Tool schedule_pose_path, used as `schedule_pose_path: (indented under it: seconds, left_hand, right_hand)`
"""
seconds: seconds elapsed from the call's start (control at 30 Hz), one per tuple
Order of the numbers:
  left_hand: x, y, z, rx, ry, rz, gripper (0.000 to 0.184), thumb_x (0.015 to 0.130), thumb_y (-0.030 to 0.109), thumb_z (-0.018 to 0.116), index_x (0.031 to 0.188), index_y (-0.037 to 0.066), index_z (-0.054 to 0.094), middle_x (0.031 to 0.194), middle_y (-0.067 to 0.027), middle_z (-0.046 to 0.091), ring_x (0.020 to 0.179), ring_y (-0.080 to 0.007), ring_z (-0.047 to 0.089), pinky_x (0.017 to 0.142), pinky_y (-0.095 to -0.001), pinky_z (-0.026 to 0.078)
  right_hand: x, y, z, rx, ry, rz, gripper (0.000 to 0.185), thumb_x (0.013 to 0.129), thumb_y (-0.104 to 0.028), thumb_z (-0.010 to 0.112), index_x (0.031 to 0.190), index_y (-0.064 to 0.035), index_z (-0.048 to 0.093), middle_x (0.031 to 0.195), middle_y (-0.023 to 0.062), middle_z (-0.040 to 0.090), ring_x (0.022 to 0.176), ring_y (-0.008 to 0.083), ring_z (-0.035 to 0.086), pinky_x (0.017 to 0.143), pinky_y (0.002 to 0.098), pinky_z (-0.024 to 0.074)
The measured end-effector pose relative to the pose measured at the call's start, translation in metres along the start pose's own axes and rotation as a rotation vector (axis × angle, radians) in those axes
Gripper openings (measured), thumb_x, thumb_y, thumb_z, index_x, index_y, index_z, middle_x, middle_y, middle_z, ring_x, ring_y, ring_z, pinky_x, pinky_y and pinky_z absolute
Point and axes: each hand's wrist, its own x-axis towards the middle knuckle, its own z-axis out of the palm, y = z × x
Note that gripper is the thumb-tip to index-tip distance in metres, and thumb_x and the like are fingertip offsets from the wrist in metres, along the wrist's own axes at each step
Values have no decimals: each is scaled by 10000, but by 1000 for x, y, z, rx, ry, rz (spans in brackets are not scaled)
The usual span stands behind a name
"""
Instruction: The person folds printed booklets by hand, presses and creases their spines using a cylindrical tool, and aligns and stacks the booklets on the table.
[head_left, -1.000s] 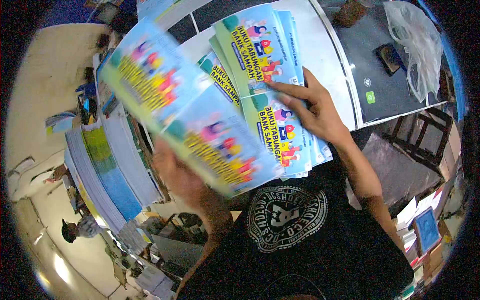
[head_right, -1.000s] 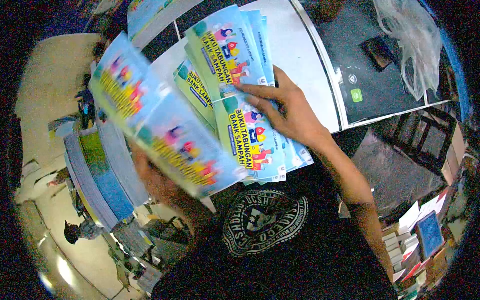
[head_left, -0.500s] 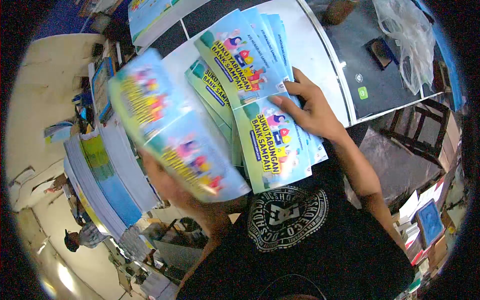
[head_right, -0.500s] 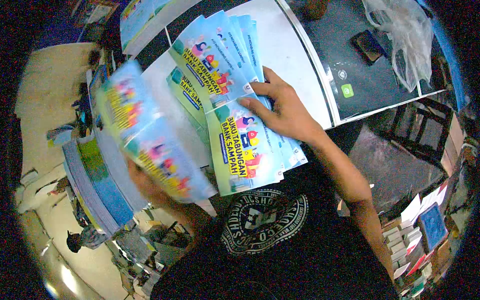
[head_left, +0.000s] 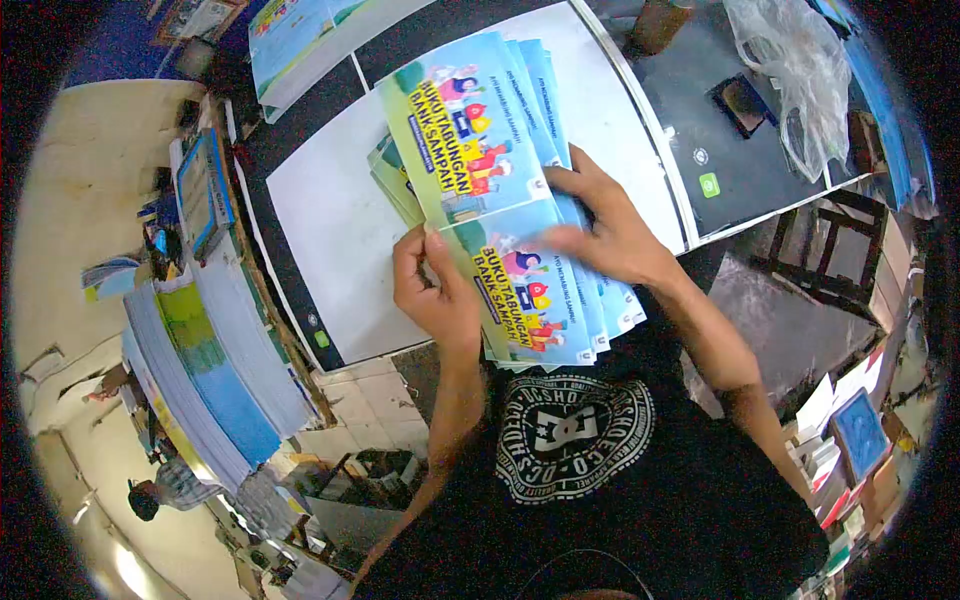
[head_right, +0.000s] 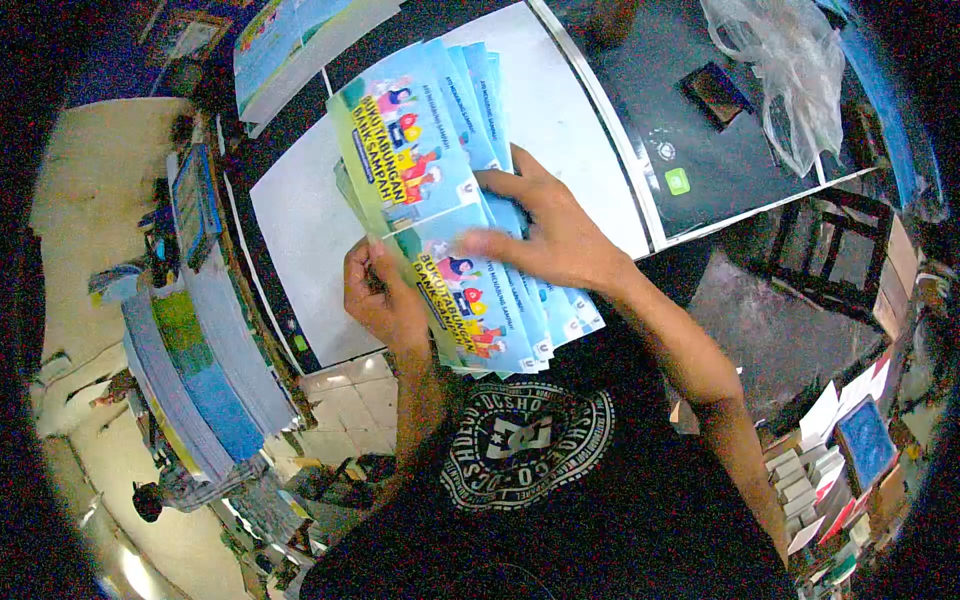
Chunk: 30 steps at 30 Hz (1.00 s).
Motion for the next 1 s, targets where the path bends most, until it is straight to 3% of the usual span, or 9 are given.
schedule_pose_path:
  seconds: [0.17, 0.2, 0.33, 0.4, 0.67, 0.73, 0.8, 0.9, 1.0]
  left_hand:
    - [4, -1, -31, 79, -94, -82, 441, 1007, 199, 541, 1358, -56, 468, 1397, -246, 499, 1337, -342, 446, 1119, -431, 322]
    - [3, -2, -39, 110, -231, -206, 594, 1021, 233, 492, 1485, -66, 271, 1522, -286, 320, 1444, -398, 281, 1183, -473, 205]
    - [-20, -15, -33, 166, -344, -53, 623, 1020, 209, 449, 1515, -59, 184, 1559, -323, 208, 1469, -468, 158, 1197, -517, 136]
    - [-19, -15, -34, 150, -321, -103, 626, 1021, 217, 451, 1514, -60, 182, 1558, -325, 207, 1464, -471, 171, 1193, -515, 149]
    - [-6, 3, -33, -238, -167, -200, 680, 999, 237, 493, 1554, 8, 173, 1608, -231, 172, 1490, -351, 178, 1205, -438, 149]
    - [6, 8, -33, -347, -151, -119, 723, 989, 265, 518, 1563, 22, 151, 1615, -222, 159, 1492, -345, 171, 1207, -441, 142]
    - [21, 33, -38, -407, -167, -87, 811, 967, 313, 569, 1574, 39, 106, 1627, -201, 133, 1492, -343, 179, 1205, -455, 156]
    - [35, 50, -45, -292, -327, 78, 809, 961, 287, 588, 1580, 68, 115, 1639, -175, 112, 1487, -348, 205, 1195, -456, 199]
    - [31, 69, -56, 135, -822, -47, 741, 896, 297, 708, 1468, -25, 365, 1455, -237, 459, 1342, -385, 461, 1131, -449, 341]
  right_hand:
    - [8, -10, 5, -75, -36, 99, 770, 756, -266, 810, 1406, -18, 481, 1254, 243, 546, 1174, 375, 562, 1030, 416, 427]
    - [9, -12, 7, -80, -27, 103, 794, 763, -291, 802, 1430, -36, 457, 1236, 249, 543, 1146, 398, 569, 1017, 429, 438]
    - [23, -14, 34, -132, -60, -71, 944, 775, -317, 782, 1544, -111, 275, 1251, 295, 519, 1122, 459, 565, 1023, 465, 429]
    - [36, -33, 49, -61, -235, 106, 1010, 775, -243, 766, 1569, -87, 162, 1426, 309, 428, 1263, 465, 489, 1125, 447, 344]
    - [82, -50, 53, 99, -305, -337, 939, 812, 30, 592, 1574, -22, 45, 1640, 209, 84, 1517, 303, 119, 1221, 358, 105]
    - [99, -88, 29, -21, -399, -416, 968, 774, 48, 584, 1581, -52, 61, 1626, 217, 151, 1481, 355, 243, 1195, 372, 224]
    - [114, -116, 7, -101, -339, -663, 934, 770, 13, 582, 1576, -93, 122, 1445, 273, 436, 1186, 470, 534, 973, 498, 471]
    - [127, -142, -26, -336, -432, -659, 938, 768, 20, 577, 1578, -126, 125, 1362, 248, 526, 1120, 461, 580, 917, 495, 500]
    - [126, -151, -43, -648, -650, -336, 974, 759, 64, 568, 1585, -188, 116, 1405, 215, 517, 1151, 425, 589, 952, 497, 492]
